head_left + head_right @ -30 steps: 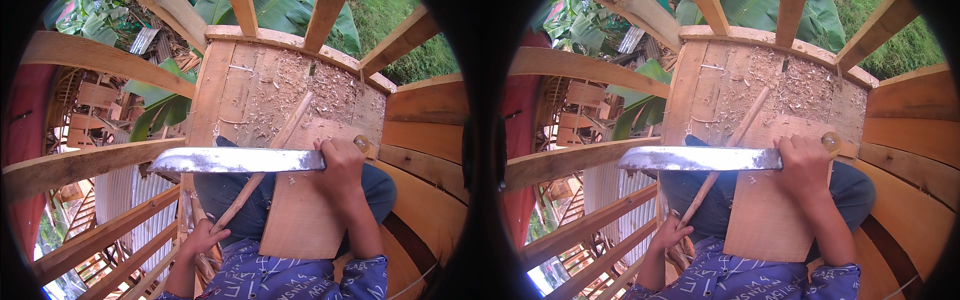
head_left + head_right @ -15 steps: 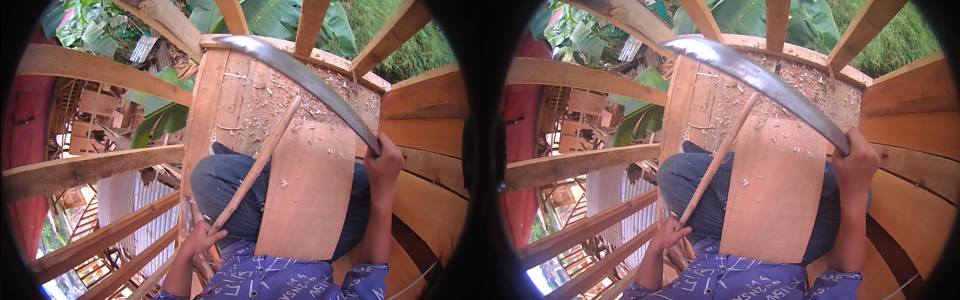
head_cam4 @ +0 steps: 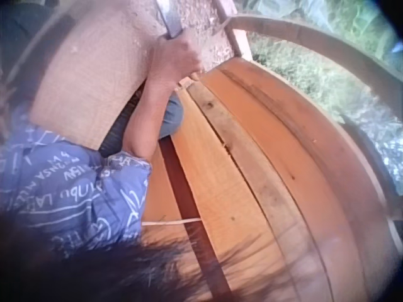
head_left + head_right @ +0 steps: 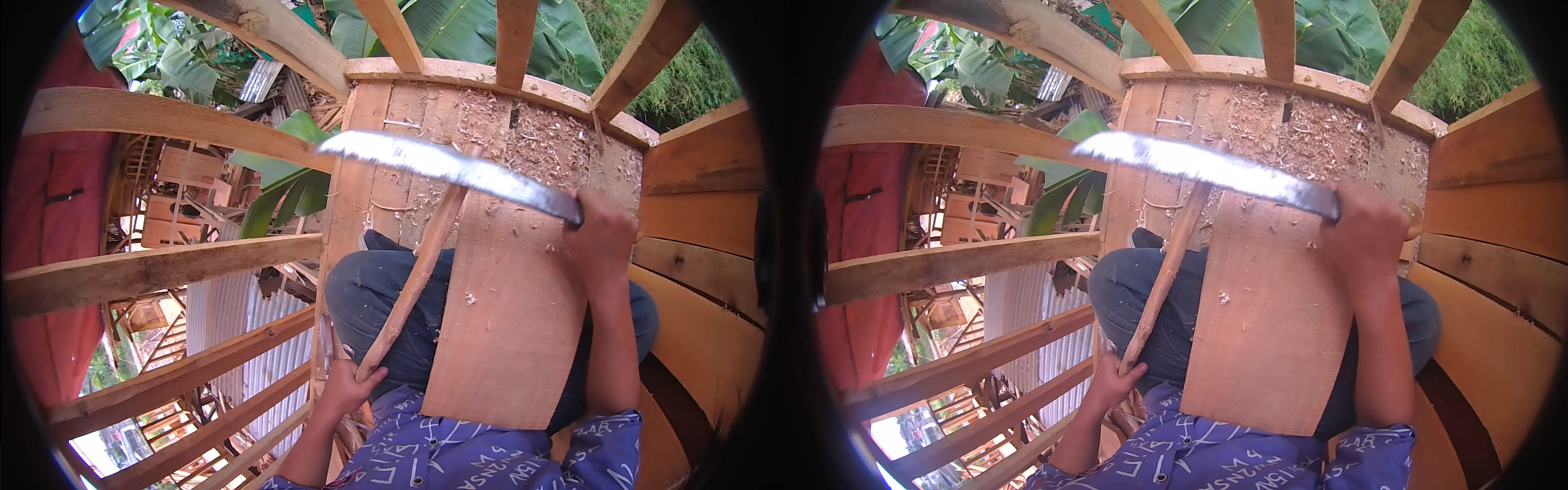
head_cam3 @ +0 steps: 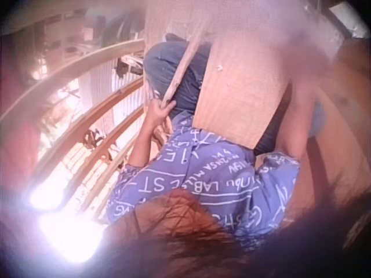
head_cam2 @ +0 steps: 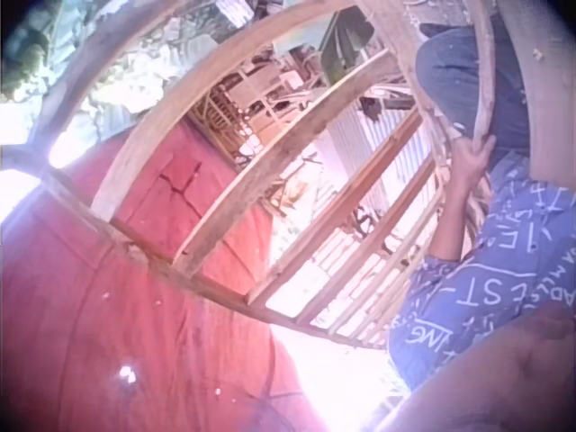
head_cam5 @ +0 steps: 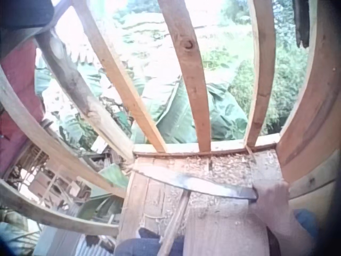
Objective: The person sits cross-legged on a wooden floor and uses a large machete to shave and shape a small wooden stick. They repeatedly strike the stick against a flat wooden board to remove shavings and refine the stick's profile.
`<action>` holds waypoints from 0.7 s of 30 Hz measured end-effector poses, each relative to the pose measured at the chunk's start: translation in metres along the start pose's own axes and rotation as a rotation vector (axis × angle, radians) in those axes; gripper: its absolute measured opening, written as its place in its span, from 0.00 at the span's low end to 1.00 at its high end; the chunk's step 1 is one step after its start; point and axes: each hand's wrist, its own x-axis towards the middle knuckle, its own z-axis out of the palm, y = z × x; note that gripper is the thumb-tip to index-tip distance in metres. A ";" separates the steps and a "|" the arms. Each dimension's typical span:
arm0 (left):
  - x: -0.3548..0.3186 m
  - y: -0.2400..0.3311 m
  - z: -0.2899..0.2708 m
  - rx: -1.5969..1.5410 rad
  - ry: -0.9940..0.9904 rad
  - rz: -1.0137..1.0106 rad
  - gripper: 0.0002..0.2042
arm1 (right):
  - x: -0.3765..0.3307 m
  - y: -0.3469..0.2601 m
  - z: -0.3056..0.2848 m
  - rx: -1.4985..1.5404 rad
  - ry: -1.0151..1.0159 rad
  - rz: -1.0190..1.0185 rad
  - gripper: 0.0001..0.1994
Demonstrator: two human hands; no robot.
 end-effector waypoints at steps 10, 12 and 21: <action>-0.004 0.013 -0.001 0.103 0.007 -0.037 0.22 | -0.007 -0.024 -0.015 0.282 -0.001 -0.128 0.07; -0.006 0.024 -0.001 0.083 0.045 0.001 0.23 | -0.017 -0.044 -0.008 0.251 -0.095 -0.249 0.06; 0.007 0.003 -0.017 0.079 -0.077 0.020 0.27 | -0.008 -0.026 0.009 0.258 -0.060 -0.271 0.06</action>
